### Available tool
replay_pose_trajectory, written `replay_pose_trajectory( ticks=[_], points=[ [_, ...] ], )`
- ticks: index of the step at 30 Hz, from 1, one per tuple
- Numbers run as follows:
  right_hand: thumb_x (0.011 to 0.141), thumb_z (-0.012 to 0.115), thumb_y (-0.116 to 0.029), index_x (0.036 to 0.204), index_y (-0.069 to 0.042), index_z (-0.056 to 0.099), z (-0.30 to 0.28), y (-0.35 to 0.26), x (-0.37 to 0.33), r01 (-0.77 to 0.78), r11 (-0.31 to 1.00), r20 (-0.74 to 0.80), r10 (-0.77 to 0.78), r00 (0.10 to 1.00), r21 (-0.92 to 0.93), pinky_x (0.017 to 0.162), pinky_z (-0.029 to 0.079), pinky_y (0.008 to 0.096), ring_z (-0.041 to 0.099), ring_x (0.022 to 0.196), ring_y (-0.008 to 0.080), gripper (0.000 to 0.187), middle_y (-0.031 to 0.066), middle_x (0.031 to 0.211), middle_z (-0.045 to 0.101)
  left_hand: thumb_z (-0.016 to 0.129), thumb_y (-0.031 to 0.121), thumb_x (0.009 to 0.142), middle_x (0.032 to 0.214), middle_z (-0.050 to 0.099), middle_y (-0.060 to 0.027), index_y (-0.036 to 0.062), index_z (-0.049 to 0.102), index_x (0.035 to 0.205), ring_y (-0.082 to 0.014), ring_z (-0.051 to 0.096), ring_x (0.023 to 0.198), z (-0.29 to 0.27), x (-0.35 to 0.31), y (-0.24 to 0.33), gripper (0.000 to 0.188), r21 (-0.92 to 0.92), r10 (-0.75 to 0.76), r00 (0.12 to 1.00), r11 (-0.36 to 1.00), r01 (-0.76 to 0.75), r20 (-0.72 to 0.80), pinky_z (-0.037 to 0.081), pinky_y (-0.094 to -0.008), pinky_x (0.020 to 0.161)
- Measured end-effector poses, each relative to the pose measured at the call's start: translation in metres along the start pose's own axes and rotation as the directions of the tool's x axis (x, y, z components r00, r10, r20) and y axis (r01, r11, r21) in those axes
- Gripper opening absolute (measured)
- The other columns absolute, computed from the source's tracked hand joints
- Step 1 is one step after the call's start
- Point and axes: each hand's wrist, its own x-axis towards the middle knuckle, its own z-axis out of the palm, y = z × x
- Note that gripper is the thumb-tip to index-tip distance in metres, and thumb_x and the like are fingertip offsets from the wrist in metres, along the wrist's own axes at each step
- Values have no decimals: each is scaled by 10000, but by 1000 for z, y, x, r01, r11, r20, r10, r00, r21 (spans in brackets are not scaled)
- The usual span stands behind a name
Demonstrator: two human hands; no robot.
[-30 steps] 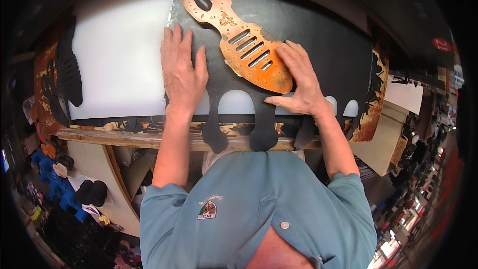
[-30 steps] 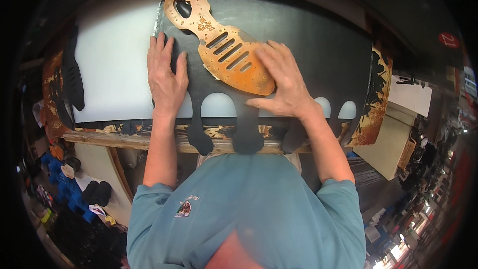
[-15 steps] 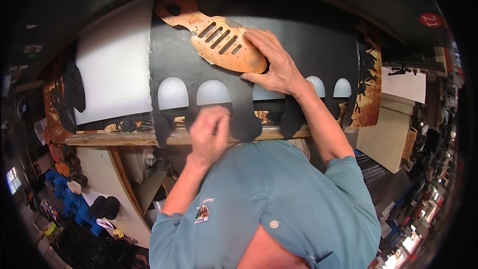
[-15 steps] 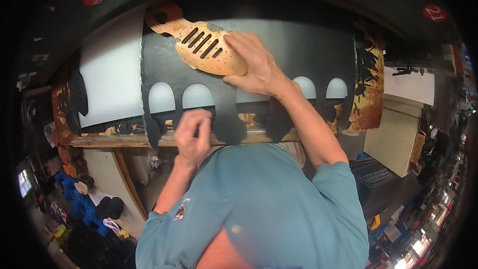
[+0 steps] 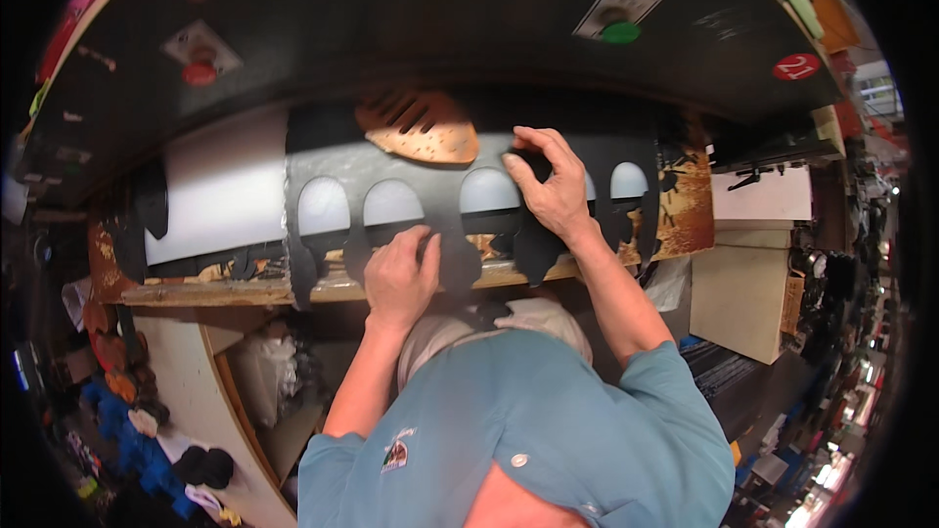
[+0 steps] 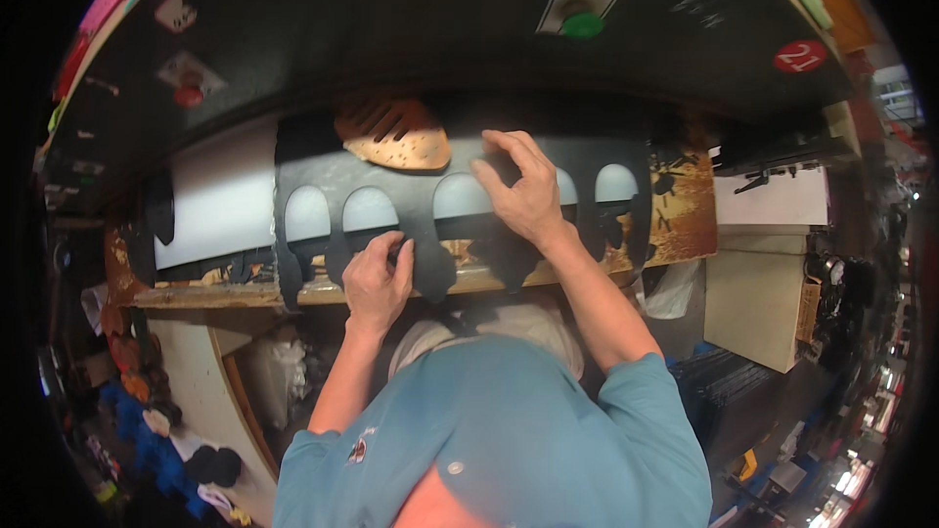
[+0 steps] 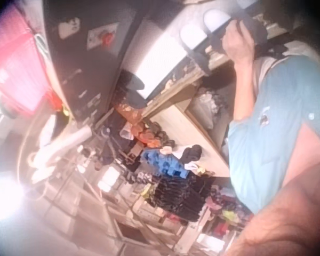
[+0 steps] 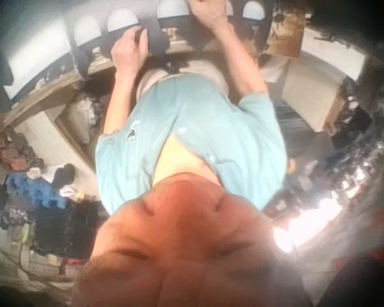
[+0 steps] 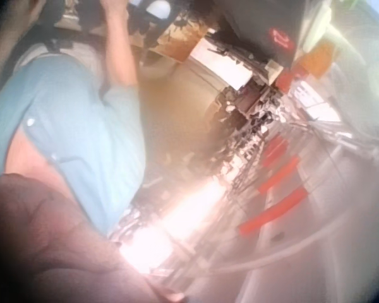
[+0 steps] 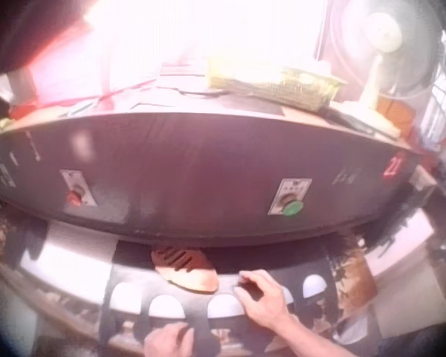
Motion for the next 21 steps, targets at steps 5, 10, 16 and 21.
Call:
replay_pose_trajectory(
  ticks=[5,10,16,21],
  points=[
    [987,718,2,957,9,686,-51,-45,44,280,953,-260,-301,917,-117,699,532,328,664,758,219,45,105,872,674,783,107,956,897,758,-123,58,677,1067,-356,729,740,-2,2,1,161,-55,24,998,998,-28,-57,563,-441,656],
    [1002,715,-49,987,14,706,-74,-52,31,263,939,-219,-310,925,-221,691,523,342,653,733,217,66,115,869,682,747,133,987,915,762,-152,40,675,1062,-379,738,792,-2,6,11,139,-40,-26,999,999,25,-28,573,-475,694],
    [1011,753,-137,988,-2,741,-61,-9,-83,-159,977,-249,121,961,-139,714,524,330,651,784,156,138,71,896,725,756,201,996,883,774,-138,51,675,1021,-364,750,773,2,9,15,172,0,-92,996,996,92,9,579,-456,674],
    [942,796,-116,942,-40,732,-45,11,-105,118,887,-54,-158,986,-446,714,510,421,635,783,301,99,100,805,633,757,224,999,878,783,-130,54,679,1012,-352,758,767,1,12,19,188,7,-91,996,996,91,4,583,-447,676]
  ],
)
